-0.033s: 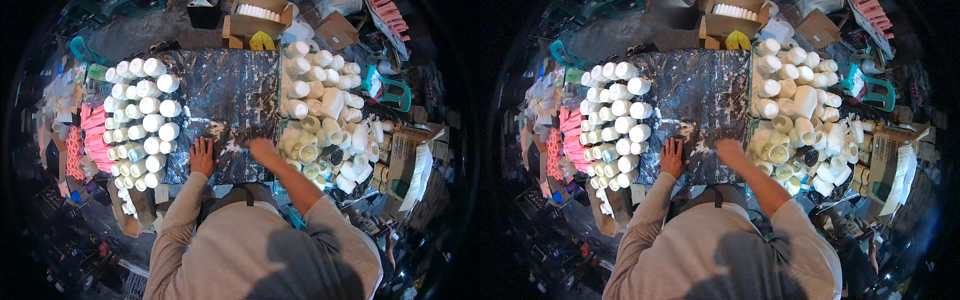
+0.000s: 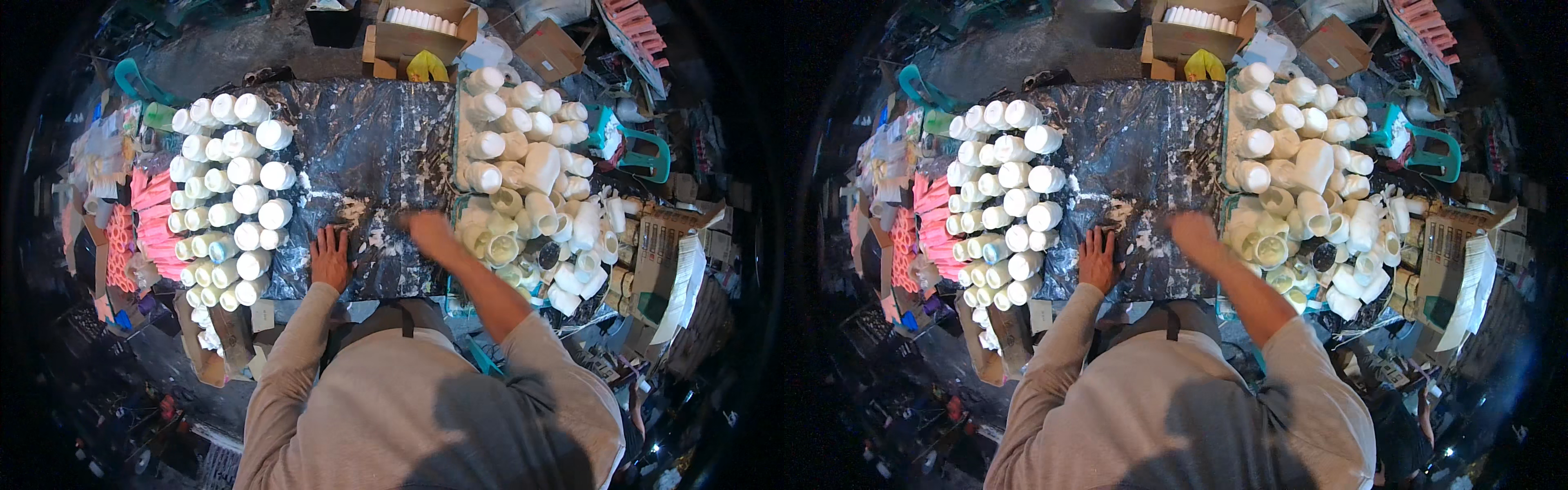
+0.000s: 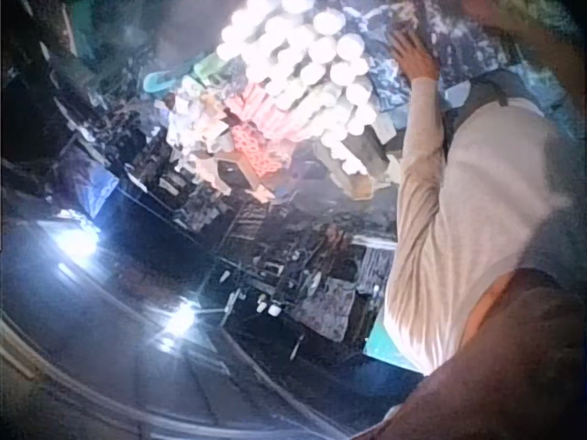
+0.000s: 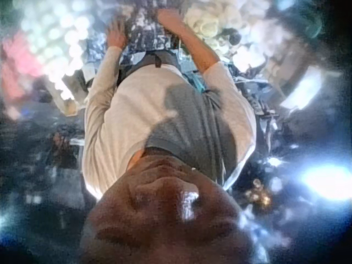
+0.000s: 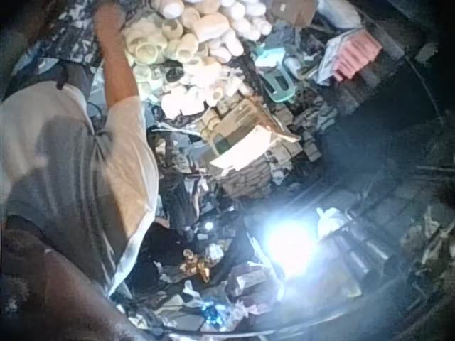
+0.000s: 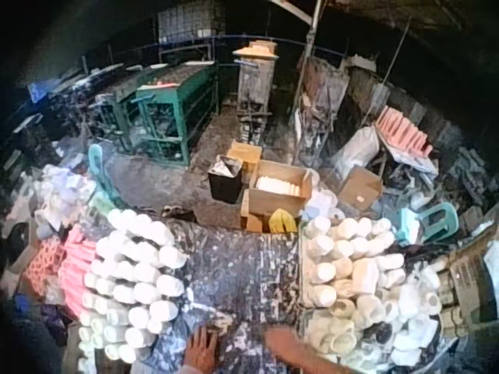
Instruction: The person repeatedly picks up small white ceramic pieces, rubs their edges on a work surface, and places them into a tray. The person also retrieves a plastic fork from a basket and uses it to manipulate the ceramic parts.
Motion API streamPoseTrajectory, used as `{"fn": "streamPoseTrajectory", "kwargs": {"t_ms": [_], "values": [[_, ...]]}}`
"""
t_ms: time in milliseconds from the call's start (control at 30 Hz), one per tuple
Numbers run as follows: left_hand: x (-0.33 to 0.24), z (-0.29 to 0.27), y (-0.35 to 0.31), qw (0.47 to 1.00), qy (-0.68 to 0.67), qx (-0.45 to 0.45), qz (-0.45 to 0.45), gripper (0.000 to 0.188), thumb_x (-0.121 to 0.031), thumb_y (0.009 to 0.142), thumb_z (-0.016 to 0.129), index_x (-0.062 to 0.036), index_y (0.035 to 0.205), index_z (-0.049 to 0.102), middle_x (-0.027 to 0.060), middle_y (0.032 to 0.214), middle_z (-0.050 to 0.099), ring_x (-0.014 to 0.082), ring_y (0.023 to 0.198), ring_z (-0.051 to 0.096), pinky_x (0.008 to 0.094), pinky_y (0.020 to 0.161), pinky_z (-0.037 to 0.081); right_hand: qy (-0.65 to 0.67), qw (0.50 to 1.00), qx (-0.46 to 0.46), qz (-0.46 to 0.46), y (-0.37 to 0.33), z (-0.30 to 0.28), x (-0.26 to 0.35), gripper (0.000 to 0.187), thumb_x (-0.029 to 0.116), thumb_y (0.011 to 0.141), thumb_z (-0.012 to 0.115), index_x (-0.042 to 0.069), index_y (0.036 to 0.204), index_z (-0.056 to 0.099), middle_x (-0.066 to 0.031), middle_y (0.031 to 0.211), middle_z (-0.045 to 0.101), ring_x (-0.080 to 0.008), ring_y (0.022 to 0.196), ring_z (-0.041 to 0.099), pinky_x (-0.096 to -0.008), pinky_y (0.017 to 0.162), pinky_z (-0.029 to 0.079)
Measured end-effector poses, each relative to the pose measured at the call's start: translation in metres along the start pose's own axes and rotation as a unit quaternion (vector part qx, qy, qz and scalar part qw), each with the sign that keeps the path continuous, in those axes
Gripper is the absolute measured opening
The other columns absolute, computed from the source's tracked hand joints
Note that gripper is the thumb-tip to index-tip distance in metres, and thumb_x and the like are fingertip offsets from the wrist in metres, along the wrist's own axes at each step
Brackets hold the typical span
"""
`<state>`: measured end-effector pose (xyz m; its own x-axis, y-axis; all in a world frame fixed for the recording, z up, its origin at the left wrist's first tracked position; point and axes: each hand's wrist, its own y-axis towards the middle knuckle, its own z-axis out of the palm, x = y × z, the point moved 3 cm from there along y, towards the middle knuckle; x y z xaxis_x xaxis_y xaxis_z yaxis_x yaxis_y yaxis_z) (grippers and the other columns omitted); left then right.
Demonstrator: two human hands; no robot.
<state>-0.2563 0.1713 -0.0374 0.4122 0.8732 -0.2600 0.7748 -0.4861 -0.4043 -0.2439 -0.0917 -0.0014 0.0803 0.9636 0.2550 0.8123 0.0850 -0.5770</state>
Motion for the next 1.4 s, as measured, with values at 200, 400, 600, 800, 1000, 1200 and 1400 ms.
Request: {"fn": "streamPoseTrajectory", "kwargs": {"t_ms": [200, 400, 600, 800, 1000, 1200, 1400], "values": [[-0.016, 0.020, -0.038, 0.997, -0.071, -0.018, 0.005, 0.073, -0.032, 0.089, 0.073, -0.0051, 0.150, 0.045, 0.0273, 0.159, 0.035, 0.0467, 0.148, 0.032, 0.0592, 0.118, 0.029, -0.123, 0.971, -0.203, -0.015, 0.181, -0.130, -0.065, 0.028, 0.016, 0.096, 0.050, 0.003, 0.099, 0.076, -0.0200, 0.099, 0.076, -0.0388, 0.091, 0.074, -0.0499, 0.079, 0.060], [-0.002, 0.096, -0.134, 0.897, -0.408, -0.022, -0.166, 0.035, -0.031, 0.091, 0.074, -0.0029, 0.110, 0.063, 0.0142, 0.101, 0.064, 0.0310, 0.096, 0.065, 0.0501, 0.084, 0.053, -0.045, 0.983, -0.169, 0.060, 0.101, 0.005, -0.018, 0.027, 0.016, 0.096, 0.050, 0.004, 0.100, 0.074, -0.0184, 0.096, 0.075, -0.0357, 0.087, 0.075, -0.0492, 0.074, 0.060], [0.008, 0.173, -0.152, 0.405, -0.830, 0.081, -0.375, 0.041, -0.042, 0.103, 0.059, -0.0036, 0.118, 0.058, 0.0148, 0.111, 0.066, 0.0290, 0.101, 0.066, 0.0495, 0.088, 0.054, -0.041, 0.997, 0.058, -0.007, 0.009, 0.066, 0.071, 0.035, 0.015, 0.097, 0.049, 0.013, 0.123, 0.072, -0.0199, 0.116, 0.072, -0.0388, 0.106, 0.071, -0.0530, 0.092, 0.057], [0.005, 0.180, -0.121, 0.164, -0.940, 0.103, -0.281, 0.072, -0.047, 0.107, 0.036, 0.0133, 0.147, 0.029, 0.0351, 0.143, 0.050, 0.0503, 0.132, 0.053, 0.0631, 0.110, 0.044, -0.044, 0.974, -0.219, -0.041, 0.137, -0.057, 0.072, 0.027, 0.013, 0.096, 0.050, 0.003, 0.099, 0.075, -0.0266, 0.104, 0.073, -0.0386, 0.093, 0.074, -0.0512, 0.081, 0.059], [0.008, 0.177, -0.110, 0.119, -0.947, 0.128, -0.270, 0.078, -0.042, 0.106, 0.027, 0.0202, 0.151, 0.015, 0.0413, 0.145, 0.043, 0.0546, 0.132, 0.051, 0.0630, 0.113, 0.042, -0.111, 0.987, -0.108, -0.034, 0.074, 0.069, 0.134, 0.033, 0.014, 0.096, 0.050, 0.013, 0.122, 0.072, -0.0219, 0.108, 0.074, -0.0409, 0.097, 0.073, -0.0513, 0.086, 0.058], [0.029, 0.165, -0.119, 0.257, -0.919, 0.145, -0.262, 0.062, -0.034, 0.104, 0.043, 0.0150, 0.143, 0.040, 0.0319, 0.136, 0.056, 0.0450, 0.122, 0.061, 0.0544, 0.104, 0.051, -0.066, 0.993, -0.079, -0.049, 0.064, 0.033, 0.149, 0.047, 0.008, 0.093, 0.048, 0.019, 0.134, 0.068, -0.0222, 0.116, 0.073, -0.0393, 0.108, 0.070, -0.0506, 0.095, 0.055], [0.041, 0.171, -0.142, 0.555, -0.780, 0.016, -0.289, 0.035, -0.020, 0.098, 0.064, -0.0006, 0.127, 0.060, 0.0072, 0.107, 0.068, 0.0182, 0.090, 0.068, 0.0339, 0.071, 0.056, -0.080, 0.987, -0.131, -0.057, 0.163, -0.019, 0.171, 0.038, 0.021, 0.099, 0.044, 0.019, 0.128, 0.069, -0.0201, 0.121, 0.072, -0.0402, 0.108, 0.071, -0.0535, 0.092, 0.055]]}}
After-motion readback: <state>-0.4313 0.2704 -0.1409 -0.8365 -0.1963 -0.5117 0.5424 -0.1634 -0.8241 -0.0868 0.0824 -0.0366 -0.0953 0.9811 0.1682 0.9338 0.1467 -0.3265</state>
